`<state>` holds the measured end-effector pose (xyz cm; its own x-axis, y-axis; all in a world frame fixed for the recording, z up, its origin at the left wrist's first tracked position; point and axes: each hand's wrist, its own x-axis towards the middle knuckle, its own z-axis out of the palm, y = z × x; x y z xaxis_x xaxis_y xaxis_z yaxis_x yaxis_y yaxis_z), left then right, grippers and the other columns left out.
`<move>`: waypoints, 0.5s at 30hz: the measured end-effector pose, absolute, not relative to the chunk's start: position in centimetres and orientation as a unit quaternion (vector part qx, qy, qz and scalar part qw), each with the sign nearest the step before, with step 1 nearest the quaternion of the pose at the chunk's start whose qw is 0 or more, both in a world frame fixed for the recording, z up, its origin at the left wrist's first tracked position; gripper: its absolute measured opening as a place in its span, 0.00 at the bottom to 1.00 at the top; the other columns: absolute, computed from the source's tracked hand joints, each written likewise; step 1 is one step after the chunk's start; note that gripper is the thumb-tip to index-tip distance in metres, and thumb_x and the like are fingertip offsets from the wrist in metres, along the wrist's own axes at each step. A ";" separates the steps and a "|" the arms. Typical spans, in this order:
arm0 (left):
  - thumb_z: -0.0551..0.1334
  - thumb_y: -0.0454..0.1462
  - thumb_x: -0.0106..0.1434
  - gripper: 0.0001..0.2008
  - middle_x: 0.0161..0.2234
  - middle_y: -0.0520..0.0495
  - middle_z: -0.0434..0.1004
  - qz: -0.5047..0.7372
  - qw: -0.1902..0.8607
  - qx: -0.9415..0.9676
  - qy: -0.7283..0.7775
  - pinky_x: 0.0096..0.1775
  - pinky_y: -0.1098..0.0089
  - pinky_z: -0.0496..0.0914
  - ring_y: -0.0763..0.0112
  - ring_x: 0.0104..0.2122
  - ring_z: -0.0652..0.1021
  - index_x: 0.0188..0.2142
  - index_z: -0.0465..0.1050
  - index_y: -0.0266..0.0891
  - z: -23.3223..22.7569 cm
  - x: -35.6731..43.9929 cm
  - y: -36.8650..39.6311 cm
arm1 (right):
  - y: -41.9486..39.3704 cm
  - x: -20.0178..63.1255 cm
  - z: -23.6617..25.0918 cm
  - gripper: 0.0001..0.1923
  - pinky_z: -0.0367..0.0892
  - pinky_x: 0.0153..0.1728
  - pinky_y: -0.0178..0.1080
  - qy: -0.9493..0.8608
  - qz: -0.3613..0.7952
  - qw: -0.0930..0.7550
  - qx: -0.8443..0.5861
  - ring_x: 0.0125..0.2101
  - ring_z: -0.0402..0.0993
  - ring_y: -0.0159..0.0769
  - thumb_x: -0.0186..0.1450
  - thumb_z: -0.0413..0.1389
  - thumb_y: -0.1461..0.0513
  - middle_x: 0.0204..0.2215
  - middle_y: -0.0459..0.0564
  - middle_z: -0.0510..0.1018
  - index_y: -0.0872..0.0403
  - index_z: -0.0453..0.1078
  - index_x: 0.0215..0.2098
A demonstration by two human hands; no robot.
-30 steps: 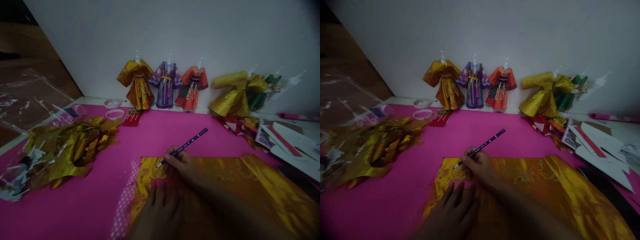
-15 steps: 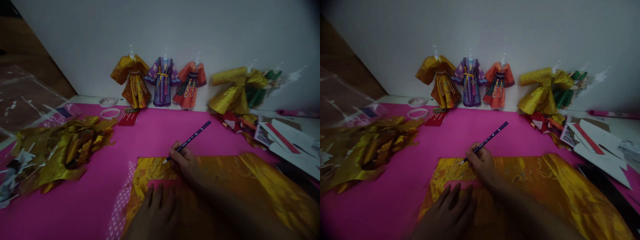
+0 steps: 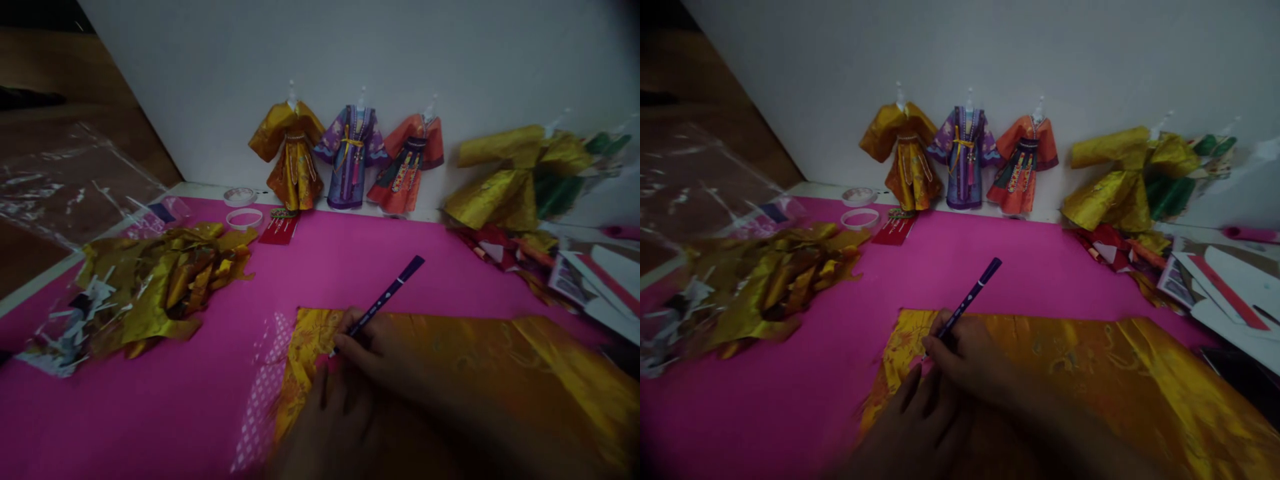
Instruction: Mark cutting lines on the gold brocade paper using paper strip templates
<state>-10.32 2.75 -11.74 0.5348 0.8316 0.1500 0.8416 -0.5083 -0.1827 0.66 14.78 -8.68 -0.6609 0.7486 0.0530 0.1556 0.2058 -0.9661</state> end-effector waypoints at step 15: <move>0.50 0.43 0.73 0.19 0.54 0.42 0.77 -0.033 0.111 -0.875 -0.471 0.50 0.47 0.66 0.50 0.49 0.76 0.58 0.70 0.44 -11.3 -10.8 3.1 | 15.3 0.5 -9.6 0.13 0.62 0.20 0.33 -0.597 0.646 0.304 -0.366 0.17 0.66 0.30 0.61 0.59 0.52 0.18 0.41 0.69 0.51 0.64 0.28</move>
<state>-10.82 3.09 -11.30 0.5550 0.8158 0.1622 0.8305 -0.5325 -0.1634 0.51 15.27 -9.56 -0.5469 0.8299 -0.1104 0.0453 -0.1023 -0.9937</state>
